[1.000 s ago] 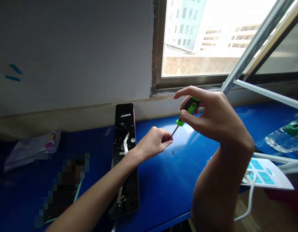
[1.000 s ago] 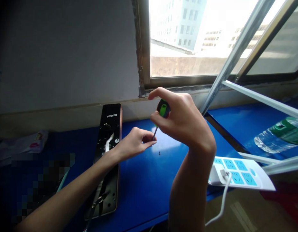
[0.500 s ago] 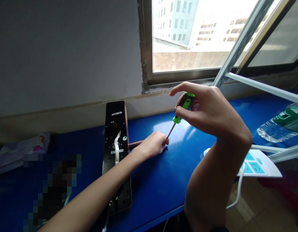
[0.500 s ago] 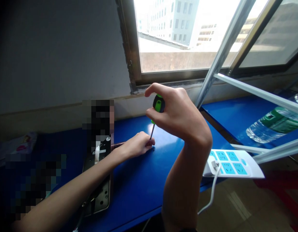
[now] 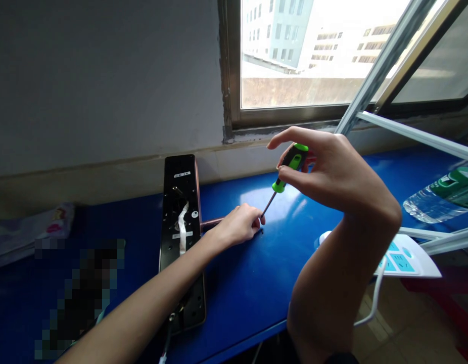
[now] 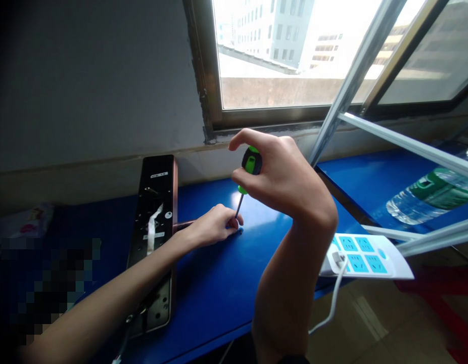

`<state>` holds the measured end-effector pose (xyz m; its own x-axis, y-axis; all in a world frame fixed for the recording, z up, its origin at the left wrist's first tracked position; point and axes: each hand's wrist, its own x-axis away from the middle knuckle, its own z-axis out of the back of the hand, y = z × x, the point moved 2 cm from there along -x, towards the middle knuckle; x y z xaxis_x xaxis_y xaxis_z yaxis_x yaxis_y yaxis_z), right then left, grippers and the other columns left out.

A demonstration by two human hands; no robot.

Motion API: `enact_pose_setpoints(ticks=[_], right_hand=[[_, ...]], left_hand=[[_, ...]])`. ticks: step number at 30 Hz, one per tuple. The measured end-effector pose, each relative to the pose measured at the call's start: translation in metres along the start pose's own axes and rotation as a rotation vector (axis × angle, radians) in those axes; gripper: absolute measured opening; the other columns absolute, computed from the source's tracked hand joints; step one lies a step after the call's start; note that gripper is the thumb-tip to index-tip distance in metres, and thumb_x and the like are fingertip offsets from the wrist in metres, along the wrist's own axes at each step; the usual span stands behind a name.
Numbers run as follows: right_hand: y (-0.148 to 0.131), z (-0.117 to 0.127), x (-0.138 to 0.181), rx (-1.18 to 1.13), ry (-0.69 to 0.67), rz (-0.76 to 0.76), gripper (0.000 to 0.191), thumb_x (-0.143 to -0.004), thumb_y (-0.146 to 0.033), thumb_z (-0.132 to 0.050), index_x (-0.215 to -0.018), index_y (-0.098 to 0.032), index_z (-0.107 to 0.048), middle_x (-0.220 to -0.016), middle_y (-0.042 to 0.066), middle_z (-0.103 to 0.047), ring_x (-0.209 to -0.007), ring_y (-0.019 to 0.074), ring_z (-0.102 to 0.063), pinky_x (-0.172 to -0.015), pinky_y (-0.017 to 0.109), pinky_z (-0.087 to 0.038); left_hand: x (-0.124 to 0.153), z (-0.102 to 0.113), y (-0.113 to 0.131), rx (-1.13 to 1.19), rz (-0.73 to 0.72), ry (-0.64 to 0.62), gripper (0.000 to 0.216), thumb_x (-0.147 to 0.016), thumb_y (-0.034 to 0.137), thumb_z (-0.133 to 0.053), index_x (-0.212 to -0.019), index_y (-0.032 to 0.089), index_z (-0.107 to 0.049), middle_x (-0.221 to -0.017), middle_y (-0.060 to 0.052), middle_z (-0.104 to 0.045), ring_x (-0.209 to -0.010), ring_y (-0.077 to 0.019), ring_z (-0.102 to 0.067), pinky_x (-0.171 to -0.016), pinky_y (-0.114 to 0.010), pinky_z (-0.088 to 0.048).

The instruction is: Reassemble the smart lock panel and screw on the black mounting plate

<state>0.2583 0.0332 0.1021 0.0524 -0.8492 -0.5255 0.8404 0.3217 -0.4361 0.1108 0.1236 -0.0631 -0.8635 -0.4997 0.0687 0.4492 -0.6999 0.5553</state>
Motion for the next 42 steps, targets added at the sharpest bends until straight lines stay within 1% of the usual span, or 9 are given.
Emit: enact_pose_setpoints(ticks=[4,7,12,16,19,24,30,38,42], right_hand=[[-0.003,-0.001,0.002,-0.029,-0.023,-0.014,0.03,-0.082,-0.015,-0.069,-0.11,-0.022,-0.077,-0.074,0.001,-0.073,-0.058,0.0163,-0.066,-0.047,0.027,-0.052],[-0.007,-0.002,0.002,-0.076,-0.052,0.018,0.032,-0.084,-0.017,-0.071,-0.115,-0.023,-0.076,-0.079,0.002,-0.076,-0.062,0.0177,-0.07,-0.05,0.029,-0.056],[-0.024,-0.007,-0.003,-0.125,-0.09,0.098,0.031,-0.09,-0.021,-0.072,-0.121,-0.024,-0.073,-0.092,0.002,-0.08,-0.073,0.0204,-0.076,-0.061,0.032,-0.063],[-0.044,-0.019,-0.009,-0.15,-0.071,0.186,0.034,-0.093,-0.024,-0.074,-0.127,-0.023,-0.07,-0.105,0.004,-0.081,-0.084,0.0205,-0.079,-0.074,0.034,-0.068],[-0.058,-0.031,-0.015,-0.184,-0.051,0.241,0.031,-0.094,-0.026,-0.076,-0.124,-0.021,-0.07,-0.106,0.005,-0.08,-0.087,0.0193,-0.079,-0.078,0.033,-0.069],[-0.078,-0.055,-0.025,-0.154,-0.021,0.318,0.023,-0.094,-0.026,-0.078,-0.116,-0.021,-0.072,-0.101,0.004,-0.081,-0.086,0.0186,-0.079,-0.076,0.033,-0.068],[-0.103,-0.081,-0.03,-0.218,0.063,0.369,0.023,-0.098,-0.023,-0.074,-0.12,-0.025,-0.069,-0.105,0.005,-0.081,-0.092,0.0207,-0.078,-0.082,0.037,-0.068],[-0.116,-0.114,-0.036,-0.163,-0.047,0.439,0.024,-0.097,-0.024,-0.076,-0.12,-0.018,-0.07,-0.106,0.007,-0.082,-0.087,0.0183,-0.079,-0.075,0.028,-0.065],[-0.119,-0.119,-0.037,-0.112,-0.009,0.459,0.026,-0.097,-0.026,-0.077,-0.121,-0.019,-0.071,-0.106,0.008,-0.081,-0.086,0.0182,-0.079,-0.075,0.027,-0.064]], left_hand=[[0.012,0.015,0.008,-0.039,0.028,0.063,0.028,-0.083,0.005,-0.066,-0.098,0.02,-0.084,-0.084,-0.007,-0.083,-0.082,-0.0273,-0.08,-0.072,-0.031,-0.058],[0.039,0.039,0.01,-0.055,0.071,0.215,0.03,-0.093,0.011,-0.059,-0.112,0.02,-0.081,-0.102,-0.01,-0.084,-0.094,-0.0287,-0.08,-0.081,-0.036,-0.061],[0.105,0.074,-0.005,-0.098,-0.075,0.733,0.021,-0.099,0.026,-0.063,-0.112,0.023,-0.079,-0.115,-0.005,-0.082,-0.106,-0.024,-0.078,-0.102,-0.038,-0.061],[0.145,0.075,-0.037,-0.167,0.076,1.004,0.024,-0.101,0.031,-0.062,-0.12,0.023,-0.075,-0.129,-0.007,-0.077,-0.123,-0.0269,-0.071,-0.112,-0.045,-0.056],[0.161,0.065,-0.062,-0.052,0.158,1.018,0.026,-0.101,0.036,-0.062,-0.12,0.023,-0.074,-0.133,-0.008,-0.074,-0.124,-0.0279,-0.069,-0.113,-0.046,-0.055],[0.176,0.046,-0.084,0.137,0.154,0.961,0.027,-0.101,0.036,-0.06,-0.122,0.023,-0.071,-0.138,-0.01,-0.069,-0.132,-0.0284,-0.065,-0.115,-0.047,-0.053],[0.188,0.034,-0.085,0.261,0.14,0.901,0.026,-0.096,0.027,-0.061,-0.12,0.023,-0.071,-0.141,-0.012,-0.065,-0.134,-0.0299,-0.063,-0.112,-0.047,-0.054],[0.188,0.027,-0.079,0.292,0.144,0.919,0.024,-0.091,0.02,-0.06,-0.108,0.022,-0.077,-0.142,-0.012,-0.061,-0.134,-0.0301,-0.062,-0.119,-0.05,-0.05],[0.187,0.024,-0.077,0.306,0.136,0.937,0.024,-0.091,0.019,-0.06,-0.109,0.021,-0.076,-0.142,-0.012,-0.061,-0.133,-0.0303,-0.063,-0.118,-0.05,-0.052]])
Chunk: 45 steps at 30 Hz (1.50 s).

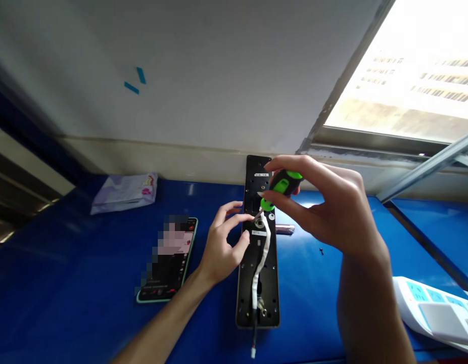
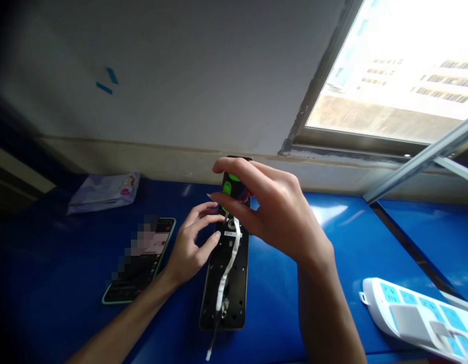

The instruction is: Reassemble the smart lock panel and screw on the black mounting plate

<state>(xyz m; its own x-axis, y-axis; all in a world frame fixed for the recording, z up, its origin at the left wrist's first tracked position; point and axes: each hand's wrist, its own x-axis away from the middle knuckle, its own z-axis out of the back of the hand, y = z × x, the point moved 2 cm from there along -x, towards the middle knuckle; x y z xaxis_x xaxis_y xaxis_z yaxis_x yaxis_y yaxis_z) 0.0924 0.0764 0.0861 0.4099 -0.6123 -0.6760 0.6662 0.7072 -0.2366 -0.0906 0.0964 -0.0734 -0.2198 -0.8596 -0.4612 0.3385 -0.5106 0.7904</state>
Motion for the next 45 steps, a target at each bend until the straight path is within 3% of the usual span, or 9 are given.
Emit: enact_pose_setpoints(ticks=[9,15,19,22,29,31,35,39,45], right_hand=[[-0.008,-0.014,-0.002,0.2,0.138,0.043,0.019,-0.093,-0.032,-0.081,-0.093,-0.016,-0.071,-0.079,0.002,-0.072,-0.061,0.0119,-0.06,-0.056,0.026,-0.049],[-0.014,-0.025,-0.005,0.267,0.279,-0.095,0.04,-0.094,-0.044,-0.08,-0.07,-0.018,-0.062,-0.058,-0.005,-0.055,-0.052,0.0079,-0.043,-0.05,0.026,-0.034],[-0.016,-0.02,-0.005,0.111,0.157,-0.067,0.011,-0.103,-0.025,-0.067,-0.098,-0.017,-0.073,-0.075,-0.001,-0.071,-0.06,0.0085,-0.058,-0.058,0.023,-0.045],[-0.016,-0.013,-0.002,-0.029,-0.017,-0.047,0.035,-0.101,-0.011,-0.053,-0.134,-0.016,-0.066,-0.103,0.004,-0.077,-0.082,0.0123,-0.07,-0.074,0.025,-0.053],[-0.011,-0.014,0.0,0.034,0.088,-0.142,0.008,-0.097,-0.022,-0.068,-0.093,-0.018,-0.073,-0.076,-0.001,-0.071,-0.06,0.0088,-0.054,-0.058,0.025,-0.041],[-0.011,-0.016,-0.001,0.067,0.139,-0.125,0.021,-0.098,-0.029,-0.073,-0.08,-0.018,-0.07,-0.067,-0.003,-0.068,-0.056,0.0072,-0.051,-0.056,0.024,-0.04],[-0.012,-0.012,-0.001,-0.008,0.031,-0.115,0.015,-0.103,-0.02,-0.061,-0.11,-0.017,-0.074,-0.088,0.001,-0.076,-0.071,0.0099,-0.066,-0.065,0.023,-0.049],[-0.017,-0.005,0.002,-0.027,-0.049,-0.104,0.05,-0.092,-0.007,-0.054,-0.14,-0.02,-0.062,-0.112,0.006,-0.073,-0.094,0.0169,-0.07,-0.077,0.03,-0.055],[-0.015,-0.01,0.0,-0.005,0.05,-0.189,0.016,-0.099,-0.032,-0.071,-0.092,-0.018,-0.073,-0.075,-0.001,-0.071,-0.059,0.0086,-0.056,-0.057,0.024,-0.044]], left_hand=[[0.002,-0.005,-0.005,0.046,0.024,0.016,0.025,-0.09,0.02,-0.064,-0.112,0.021,-0.076,-0.145,-0.013,-0.059,-0.134,-0.0311,-0.062,-0.116,-0.05,-0.052],[0.003,-0.016,-0.009,0.218,0.145,-0.059,0.063,-0.092,0.03,-0.075,-0.151,0.029,-0.055,-0.136,-0.008,-0.073,-0.121,-0.0266,-0.073,-0.103,-0.04,-0.062],[0.003,-0.02,-0.012,0.321,0.173,-0.066,0.072,-0.09,0.031,-0.08,-0.155,0.03,-0.048,-0.12,-0.002,-0.082,-0.107,-0.0229,-0.079,-0.104,-0.038,-0.062],[0.003,-0.02,-0.013,0.34,0.17,-0.06,0.072,-0.089,0.033,-0.082,-0.154,0.028,-0.051,-0.122,-0.003,-0.082,-0.109,-0.0242,-0.08,-0.104,-0.038,-0.062],[0.003,-0.02,-0.014,0.314,0.163,-0.049,0.065,-0.089,0.035,-0.082,-0.148,0.026,-0.057,-0.12,-0.004,-0.082,-0.108,-0.0248,-0.08,-0.102,-0.037,-0.063],[0.003,-0.02,-0.014,0.306,0.165,-0.046,0.063,-0.089,0.034,-0.082,-0.146,0.026,-0.058,-0.119,-0.003,-0.082,-0.107,-0.024,-0.08,-0.102,-0.037,-0.063],[0.003,-0.02,-0.014,0.296,0.173,-0.047,0.06,-0.088,0.033,-0.082,-0.144,0.026,-0.06,-0.116,-0.003,-0.083,-0.104,-0.0239,-0.08,-0.099,-0.036,-0.063],[0.004,-0.019,-0.013,0.259,0.151,-0.04,0.061,-0.087,0.032,-0.082,-0.144,0.027,-0.06,-0.117,-0.002,-0.083,-0.104,-0.0242,-0.08,-0.099,-0.036,-0.063],[0.003,-0.019,-0.012,0.273,0.17,-0.041,0.062,-0.087,0.032,-0.082,-0.144,0.026,-0.059,-0.115,-0.002,-0.083,-0.102,-0.024,-0.081,-0.097,-0.036,-0.063]])
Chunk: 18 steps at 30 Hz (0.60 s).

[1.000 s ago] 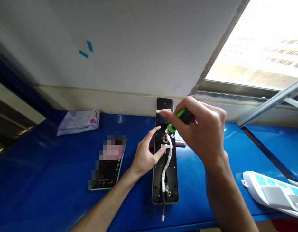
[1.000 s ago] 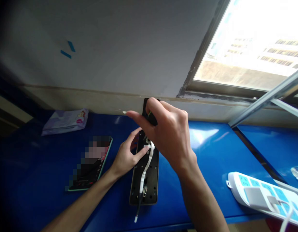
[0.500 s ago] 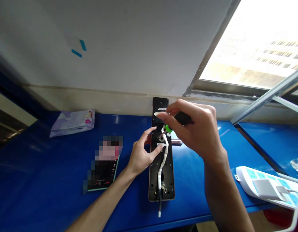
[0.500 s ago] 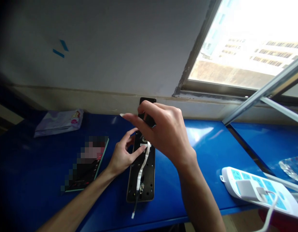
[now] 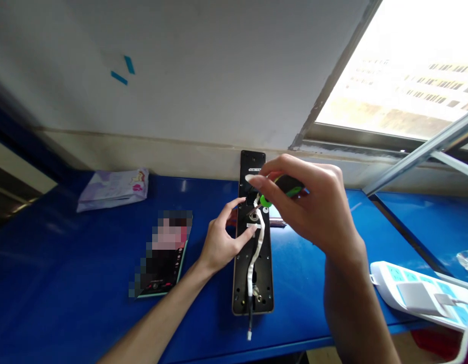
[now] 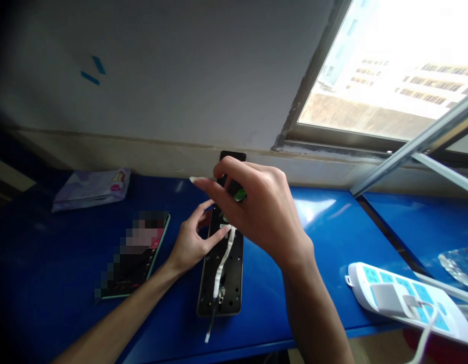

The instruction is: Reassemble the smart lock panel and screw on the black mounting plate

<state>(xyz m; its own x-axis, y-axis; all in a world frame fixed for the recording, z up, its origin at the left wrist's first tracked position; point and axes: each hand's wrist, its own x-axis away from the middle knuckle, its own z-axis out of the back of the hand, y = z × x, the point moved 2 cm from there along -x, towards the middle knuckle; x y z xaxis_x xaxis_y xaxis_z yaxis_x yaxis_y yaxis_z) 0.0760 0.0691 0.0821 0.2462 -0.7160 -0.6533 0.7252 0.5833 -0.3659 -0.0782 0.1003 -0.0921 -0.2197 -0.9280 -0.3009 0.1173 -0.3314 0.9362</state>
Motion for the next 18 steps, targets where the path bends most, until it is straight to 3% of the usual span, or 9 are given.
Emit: enact_pose_setpoints(ticks=[2,5,9,12,15,18], right_hand=[[0.0002,-0.0018,-0.0009,-0.013,0.007,0.024,0.023,-0.101,-0.036,-0.072,-0.086,-0.018,-0.073,-0.073,-0.002,-0.071,-0.06,0.0077,-0.058,-0.057,0.023,-0.045],[0.0009,-0.0007,-0.0012,-0.032,-0.049,0.053,0.014,-0.104,-0.021,-0.063,-0.11,-0.017,-0.075,-0.09,0.001,-0.077,-0.073,0.0095,-0.067,-0.066,0.022,-0.051],[0.0034,0.0043,-0.0003,-0.051,-0.069,0.094,0.042,-0.09,-0.005,-0.055,-0.129,-0.016,-0.068,-0.105,0.005,-0.074,-0.087,0.0137,-0.069,-0.075,0.026,-0.054],[0.0054,0.0036,-0.0005,-0.037,-0.075,0.093,0.037,-0.088,-0.008,-0.06,-0.123,-0.017,-0.069,-0.105,0.005,-0.074,-0.087,0.0149,-0.068,-0.073,0.028,-0.053],[0.0061,0.0014,-0.0017,0.024,-0.007,0.062,0.006,-0.096,-0.02,-0.067,-0.099,-0.019,-0.072,-0.081,-0.001,-0.072,-0.064,0.0099,-0.058,-0.06,0.025,-0.045],[0.005,0.0012,-0.0024,0.007,0.011,0.068,0.013,-0.1,-0.026,-0.07,-0.089,-0.019,-0.072,-0.073,-0.003,-0.07,-0.06,0.0076,-0.057,-0.059,0.022,-0.045]], left_hand=[[-0.0006,-0.0004,0.0001,0.006,0.001,0.001,0.061,-0.087,0.031,-0.082,-0.143,0.026,-0.059,-0.114,-0.002,-0.083,-0.102,-0.0236,-0.08,-0.097,-0.035,-0.063],[-0.0008,-0.0006,-0.0008,0.005,0.006,-0.003,0.061,-0.087,0.033,-0.082,-0.143,0.026,-0.059,-0.113,-0.002,-0.083,-0.102,-0.0238,-0.08,-0.099,-0.036,-0.063],[-0.0003,0.0001,-0.0014,0.002,0.01,-0.004,0.062,-0.088,0.035,-0.082,-0.144,0.026,-0.059,-0.115,-0.003,-0.083,-0.104,-0.0253,-0.081,-0.1,-0.038,-0.063],[-0.0002,0.0004,-0.0005,0.001,0.005,-0.007,0.062,-0.088,0.035,-0.082,-0.144,0.027,-0.059,-0.116,-0.003,-0.083,-0.105,-0.0255,-0.08,-0.101,-0.039,-0.063],[-0.0004,0.0004,0.0002,0.006,0.013,-0.006,0.06,-0.088,0.034,-0.082,-0.143,0.027,-0.059,-0.115,-0.003,-0.083,-0.104,-0.0254,-0.08,-0.1,-0.039,-0.063],[-0.0009,0.0,0.0011,0.007,0.023,-0.01,0.061,-0.088,0.035,-0.082,-0.143,0.027,-0.059,-0.115,-0.003,-0.083,-0.104,-0.0254,-0.081,-0.099,-0.039,-0.064]])
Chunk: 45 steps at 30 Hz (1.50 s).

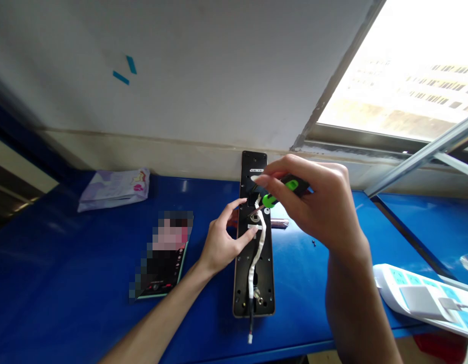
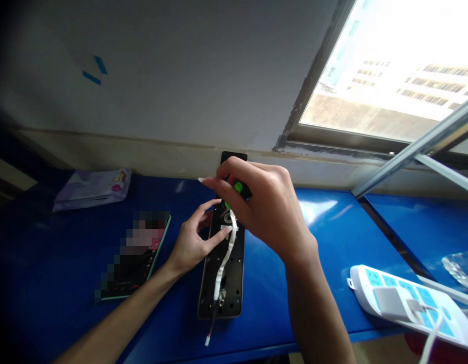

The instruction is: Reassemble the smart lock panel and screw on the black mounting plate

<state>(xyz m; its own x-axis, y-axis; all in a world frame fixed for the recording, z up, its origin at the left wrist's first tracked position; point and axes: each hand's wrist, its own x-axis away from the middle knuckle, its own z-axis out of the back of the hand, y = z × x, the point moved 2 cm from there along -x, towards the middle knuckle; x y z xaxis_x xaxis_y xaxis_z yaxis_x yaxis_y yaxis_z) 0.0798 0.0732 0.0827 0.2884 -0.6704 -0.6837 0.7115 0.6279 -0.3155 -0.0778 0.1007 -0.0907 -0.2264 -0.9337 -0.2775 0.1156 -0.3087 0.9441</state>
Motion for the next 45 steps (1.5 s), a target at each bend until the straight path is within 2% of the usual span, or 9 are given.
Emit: enact_pose_setpoints(ticks=[7,11,14,17,21,29,36,41,45], right_hand=[[-0.0023,0.005,0.0021,-0.07,-0.128,0.024,0.042,-0.091,-0.008,-0.057,-0.13,-0.017,-0.067,-0.107,0.006,-0.075,-0.088,0.0156,-0.07,-0.074,0.027,-0.055],[-0.0007,0.0028,0.001,0.018,-0.043,0.007,0.011,-0.097,-0.026,-0.07,-0.103,-0.018,-0.074,-0.084,0.001,-0.075,-0.064,0.0107,-0.061,-0.058,0.025,-0.046],[0.0007,0.0022,0.0001,0.04,-0.004,0.006,0.022,-0.097,-0.035,-0.076,-0.083,-0.018,-0.073,-0.071,-0.002,-0.072,-0.057,0.0082,-0.057,-0.055,0.024,-0.044],[0.0011,0.0043,0.0008,-0.027,-0.061,-0.001,0.013,-0.102,-0.023,-0.066,-0.105,-0.019,-0.078,-0.088,0.001,-0.079,-0.07,0.011,-0.069,-0.064,0.024,-0.052],[-0.0009,0.0071,0.0027,-0.09,-0.142,0.009,0.048,-0.092,-0.008,-0.056,-0.137,-0.022,-0.067,-0.112,0.006,-0.078,-0.093,0.0175,-0.074,-0.078,0.03,-0.059],[-0.0008,0.0003,0.0007,-0.018,-0.013,-0.016,0.017,-0.101,-0.033,-0.071,-0.093,-0.019,-0.076,-0.077,-0.001,-0.074,-0.061,0.0085,-0.061,-0.06,0.023,-0.048],[-0.0016,0.007,0.0022,-0.079,-0.133,0.013,0.048,-0.091,-0.008,-0.055,-0.137,-0.021,-0.066,-0.111,0.007,-0.076,-0.093,0.018,-0.072,-0.078,0.031,-0.057],[-0.0026,0.0034,0.001,-0.024,-0.06,-0.017,0.013,-0.098,-0.024,-0.067,-0.104,-0.019,-0.077,-0.085,0.001,-0.077,-0.066,0.0111,-0.065,-0.061,0.026,-0.05],[-0.0021,0.0027,0.0013,-0.034,-0.05,-0.001,0.016,-0.102,-0.03,-0.068,-0.097,-0.019,-0.079,-0.082,0.0,-0.079,-0.065,0.0099,-0.067,-0.061,0.024,-0.05]], left_hand=[[-0.0008,0.0001,-0.0004,0.008,-0.009,-0.004,0.061,-0.086,0.032,-0.082,-0.142,0.025,-0.059,-0.116,-0.003,-0.083,-0.103,-0.0249,-0.08,-0.095,-0.037,-0.064],[-0.001,0.0004,-0.0009,0.003,-0.009,-0.004,0.06,-0.087,0.031,-0.082,-0.142,0.025,-0.06,-0.113,-0.003,-0.083,-0.101,-0.0245,-0.081,-0.094,-0.037,-0.064],[-0.0013,0.0005,0.0013,0.004,-0.005,-0.006,0.059,-0.087,0.032,-0.082,-0.141,0.026,-0.06,-0.113,-0.003,-0.083,-0.102,-0.0252,-0.081,-0.094,-0.037,-0.064],[-0.0011,0.0005,0.0033,0.013,-0.008,-0.01,0.059,-0.087,0.032,-0.081,-0.141,0.026,-0.06,-0.115,-0.003,-0.083,-0.104,-0.0256,-0.081,-0.096,-0.038,-0.064],[-0.0008,0.0003,0.0025,0.008,-0.006,-0.011,0.06,-0.086,0.032,-0.082,-0.142,0.026,-0.06,-0.117,-0.004,-0.083,-0.106,-0.0265,-0.08,-0.096,-0.038,-0.064],[-0.0007,0.0001,-0.0005,0.001,-0.012,-0.009,0.06,-0.087,0.033,-0.082,-0.142,0.026,-0.06,-0.114,-0.003,-0.083,-0.102,-0.0251,-0.081,-0.097,-0.038,-0.064],[-0.0017,0.0001,0.0005,-0.012,-0.012,-0.007,0.062,-0.086,0.034,-0.082,-0.143,0.025,-0.059,-0.115,-0.004,-0.083,-0.105,-0.0268,-0.081,-0.096,-0.039,-0.065],[-0.0014,0.0006,0.0007,-0.02,-0.018,-0.001,0.06,-0.086,0.034,-0.082,-0.142,0.025,-0.06,-0.114,-0.004,-0.083,-0.101,-0.0261,-0.081,-0.093,-0.039,-0.065],[-0.0017,0.001,0.0021,-0.005,-0.018,-0.001,0.059,-0.086,0.032,-0.082,-0.141,0.026,-0.061,-0.113,-0.003,-0.083,-0.102,-0.0257,-0.081,-0.094,-0.038,-0.065]])
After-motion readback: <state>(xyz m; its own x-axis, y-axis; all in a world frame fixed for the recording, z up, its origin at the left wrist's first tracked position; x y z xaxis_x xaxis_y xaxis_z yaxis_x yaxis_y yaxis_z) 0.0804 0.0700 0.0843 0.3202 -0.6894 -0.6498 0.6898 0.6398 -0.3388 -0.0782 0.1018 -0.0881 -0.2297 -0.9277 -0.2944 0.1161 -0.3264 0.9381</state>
